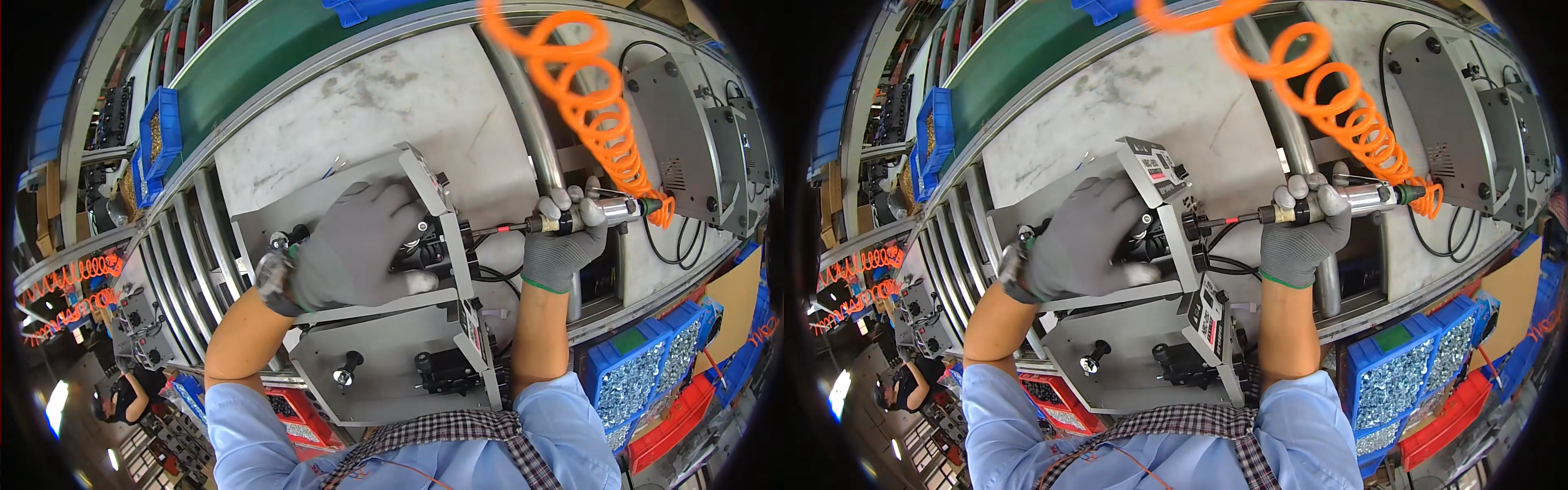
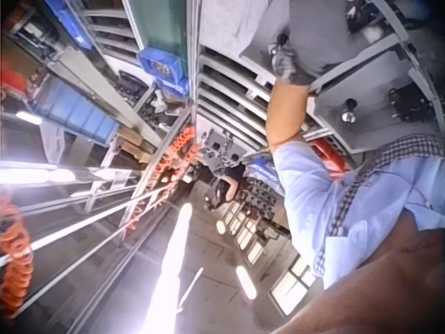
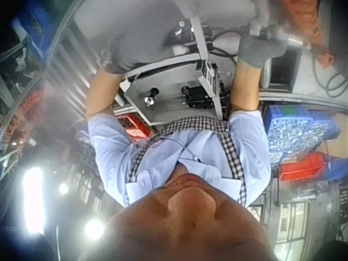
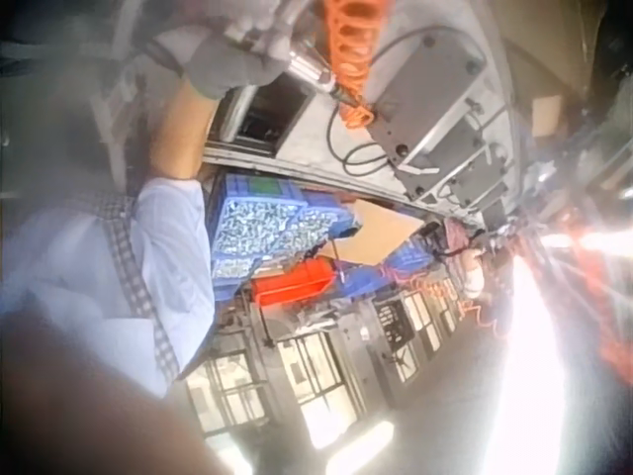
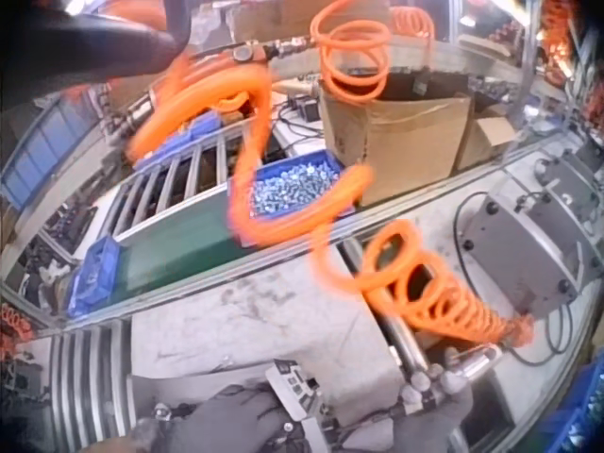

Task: The person uses a pneumatic screwdriver to fasten screws into a metal chassis, then opens the unit to connect and organize internal wires and connectors. The person handles screws, a screwdriver, and various cables while working at a factory assembly station.

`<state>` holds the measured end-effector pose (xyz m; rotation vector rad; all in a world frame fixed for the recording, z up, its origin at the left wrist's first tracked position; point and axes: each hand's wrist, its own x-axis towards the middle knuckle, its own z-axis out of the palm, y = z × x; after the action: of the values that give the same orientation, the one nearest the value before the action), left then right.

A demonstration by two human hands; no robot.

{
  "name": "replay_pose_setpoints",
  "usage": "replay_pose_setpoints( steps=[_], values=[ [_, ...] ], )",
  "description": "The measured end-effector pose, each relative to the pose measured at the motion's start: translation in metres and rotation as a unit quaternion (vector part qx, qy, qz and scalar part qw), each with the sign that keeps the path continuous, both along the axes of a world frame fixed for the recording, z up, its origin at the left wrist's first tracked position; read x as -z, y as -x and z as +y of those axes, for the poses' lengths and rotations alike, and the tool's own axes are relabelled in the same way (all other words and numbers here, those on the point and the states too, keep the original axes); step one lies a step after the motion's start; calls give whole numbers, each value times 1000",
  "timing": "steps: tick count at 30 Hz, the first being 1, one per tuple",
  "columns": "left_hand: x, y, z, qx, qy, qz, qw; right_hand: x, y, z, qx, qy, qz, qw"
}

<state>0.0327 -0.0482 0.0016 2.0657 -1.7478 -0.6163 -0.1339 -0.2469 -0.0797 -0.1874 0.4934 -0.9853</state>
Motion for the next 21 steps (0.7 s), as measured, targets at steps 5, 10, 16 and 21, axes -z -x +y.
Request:
replay_pose_setpoints(
  steps=[5,10,16,21],
  values=[
    [-25,27,4,-61,-58,-106,991,-1,0,3,8,8,1,1000],
    [-24,28,-7,-74,-76,-74,992,-6,-4,4,0,5,27,1000],
    [-16,25,-4,-49,-68,-52,995,2,2,3,-6,-5,26,1000],
    [-15,28,-4,-53,-82,-47,994,5,9,9,-23,32,-81,996]
  ],
)
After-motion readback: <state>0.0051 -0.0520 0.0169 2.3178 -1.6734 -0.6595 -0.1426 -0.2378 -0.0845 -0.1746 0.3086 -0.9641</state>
